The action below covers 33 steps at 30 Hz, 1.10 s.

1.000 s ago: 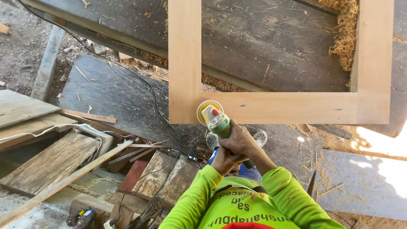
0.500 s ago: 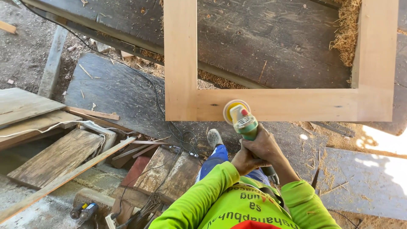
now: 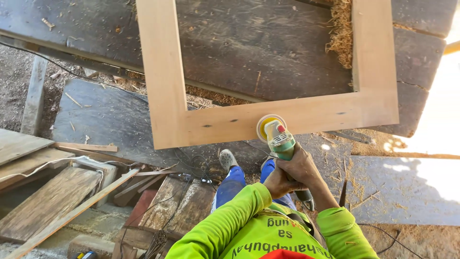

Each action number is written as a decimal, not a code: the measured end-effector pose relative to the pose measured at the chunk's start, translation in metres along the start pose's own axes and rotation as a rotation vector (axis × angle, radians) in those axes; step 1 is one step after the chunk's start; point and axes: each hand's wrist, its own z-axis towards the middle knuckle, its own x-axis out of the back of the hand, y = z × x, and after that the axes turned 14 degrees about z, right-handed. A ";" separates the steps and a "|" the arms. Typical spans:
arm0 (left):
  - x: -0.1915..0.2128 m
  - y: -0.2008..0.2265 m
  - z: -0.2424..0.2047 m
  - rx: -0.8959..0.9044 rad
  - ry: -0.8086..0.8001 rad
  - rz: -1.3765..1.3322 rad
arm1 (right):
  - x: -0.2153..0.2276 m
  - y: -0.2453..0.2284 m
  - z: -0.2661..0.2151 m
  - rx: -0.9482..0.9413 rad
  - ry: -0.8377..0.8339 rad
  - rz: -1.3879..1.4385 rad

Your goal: Sanding the edges and surface of a wooden window frame using a power sander.

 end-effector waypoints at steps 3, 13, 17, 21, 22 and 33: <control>-0.019 0.001 0.020 -0.031 -0.030 -0.043 | 0.020 0.018 0.007 -0.026 0.010 -0.018; -0.073 0.018 0.077 -0.084 -0.115 0.051 | 0.090 0.065 0.024 0.000 0.052 -0.014; -0.100 0.014 0.100 -0.057 -0.151 -0.086 | 0.115 0.084 0.031 -0.078 0.066 -0.067; -0.126 0.004 0.128 -0.052 -0.220 -0.180 | 0.143 0.101 0.035 -0.093 0.119 -0.031; -0.134 0.005 0.137 -0.054 -0.234 -0.178 | 0.151 0.104 0.037 -0.098 0.132 -0.026; -0.186 -0.005 0.206 -0.303 -0.337 0.512 | 0.218 0.136 0.048 -0.134 0.215 0.041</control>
